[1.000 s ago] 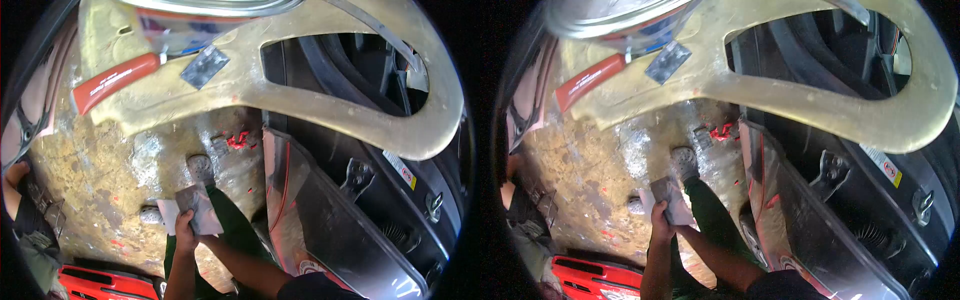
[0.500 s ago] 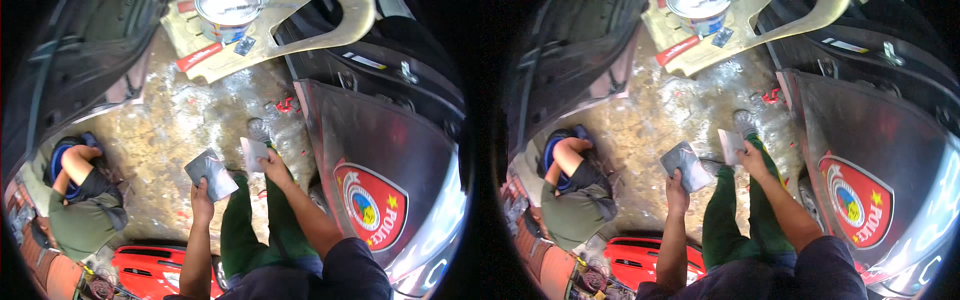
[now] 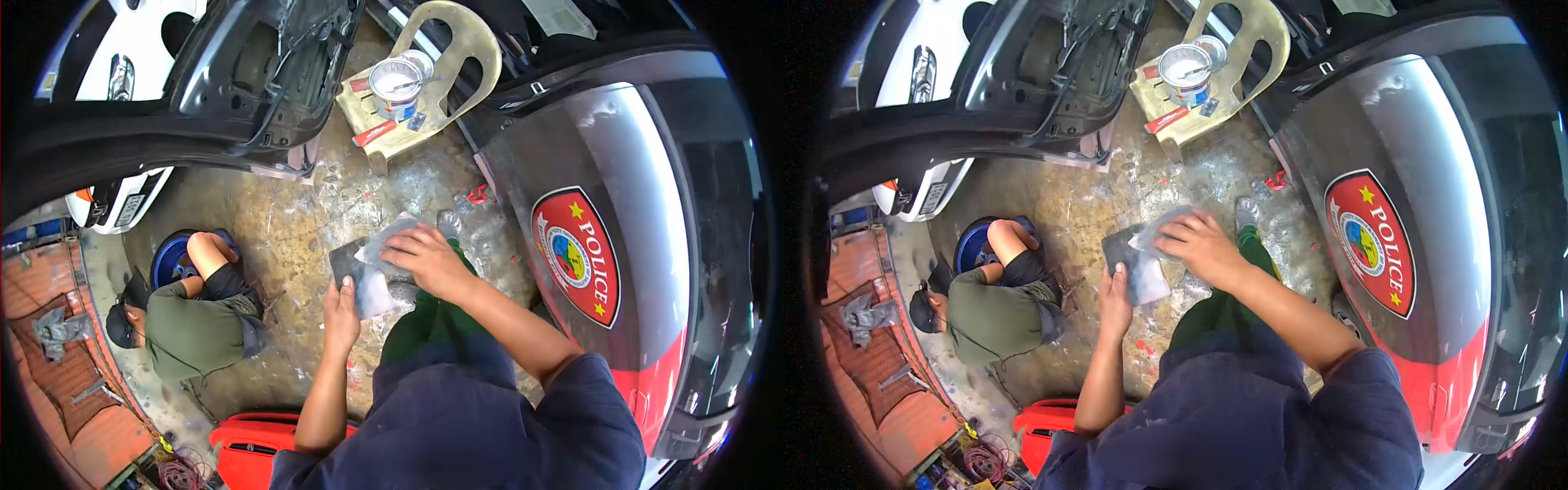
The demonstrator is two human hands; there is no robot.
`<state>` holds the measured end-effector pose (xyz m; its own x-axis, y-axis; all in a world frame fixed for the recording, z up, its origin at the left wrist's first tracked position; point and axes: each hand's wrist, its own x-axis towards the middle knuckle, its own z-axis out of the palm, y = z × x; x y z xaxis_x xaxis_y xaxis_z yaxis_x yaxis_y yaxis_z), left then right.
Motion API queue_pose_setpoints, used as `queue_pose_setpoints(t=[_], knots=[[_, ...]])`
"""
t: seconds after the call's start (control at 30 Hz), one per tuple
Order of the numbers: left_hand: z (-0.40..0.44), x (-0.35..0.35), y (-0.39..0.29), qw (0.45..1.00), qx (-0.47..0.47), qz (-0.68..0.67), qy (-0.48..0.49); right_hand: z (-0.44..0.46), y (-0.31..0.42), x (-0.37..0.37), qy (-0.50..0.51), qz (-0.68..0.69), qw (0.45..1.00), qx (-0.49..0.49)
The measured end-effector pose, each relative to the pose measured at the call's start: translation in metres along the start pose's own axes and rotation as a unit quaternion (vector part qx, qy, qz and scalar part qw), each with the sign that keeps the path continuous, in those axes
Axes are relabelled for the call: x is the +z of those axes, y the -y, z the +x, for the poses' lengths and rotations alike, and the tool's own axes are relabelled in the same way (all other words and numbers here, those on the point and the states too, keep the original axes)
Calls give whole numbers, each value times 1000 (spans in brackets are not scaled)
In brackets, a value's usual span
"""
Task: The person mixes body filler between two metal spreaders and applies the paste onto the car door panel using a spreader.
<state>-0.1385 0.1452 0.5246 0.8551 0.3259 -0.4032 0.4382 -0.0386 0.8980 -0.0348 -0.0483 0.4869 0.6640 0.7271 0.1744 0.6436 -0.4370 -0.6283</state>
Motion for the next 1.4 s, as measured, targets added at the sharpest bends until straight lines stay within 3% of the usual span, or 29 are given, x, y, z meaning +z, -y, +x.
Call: queue_pose_setpoints(t=[0.27,0.43,0.47,0.53,0.57,0.6,0.67,0.73,0.87,0.97,1.0,1.03,1.1,1.13,1.23,1.27,1.4], knots=[[-29,-11,-29,992,83,25,-91,-42,85,-10,10,37,997,-73],[-42,-12,-67,974,125,-26,-186,-66,101,-3,110,49,984,-131],[-43,-19,-72,973,138,-18,-183,-69,103,-7,137,65,983,-102],[-43,-31,-80,969,164,-10,-186,-64,109,-29,32,119,991,-60],[-43,-33,-74,969,143,-108,-171,-61,115,-41,-18,149,988,-37],[-41,-34,-61,960,120,-203,-151,-51,121,-54,-80,172,977,-93],[-46,-33,-56,923,48,-366,-105,-42,143,-72,-97,186,968,-136],[-61,-27,-67,905,15,-415,-97,-35,157,-76,-98,199,958,-182],[-71,-29,-58,885,5,-457,-94,-37,143,-53,-67,156,976,-135],[-80,-37,-62,872,-15,-483,-81,-45,108,-49,36,0,997,-68],[-86,-43,-73,866,-24,-495,-67,-55,98,-41,51,19,998,-20],[-89,-49,-79,859,-32,-508,-54,-58,95,-27,-7,129,990,55],[-88,-52,-64,864,-79,-497,20,-61,91,-11,-113,341,912,197],[-89,-53,-52,865,-103,-488,60,-49,95,-12,-173,544,764,301],[-89,-34,-43,869,-110,-483,-8,-11,129,-39,-184,749,590,239],[-83,-35,-36,869,-85,-487,-27,-9,139,-45,-169,763,580,228],[-56,-70,-10,868,-10,-479,-132,-49,135,-50,-79,732,653,175]])
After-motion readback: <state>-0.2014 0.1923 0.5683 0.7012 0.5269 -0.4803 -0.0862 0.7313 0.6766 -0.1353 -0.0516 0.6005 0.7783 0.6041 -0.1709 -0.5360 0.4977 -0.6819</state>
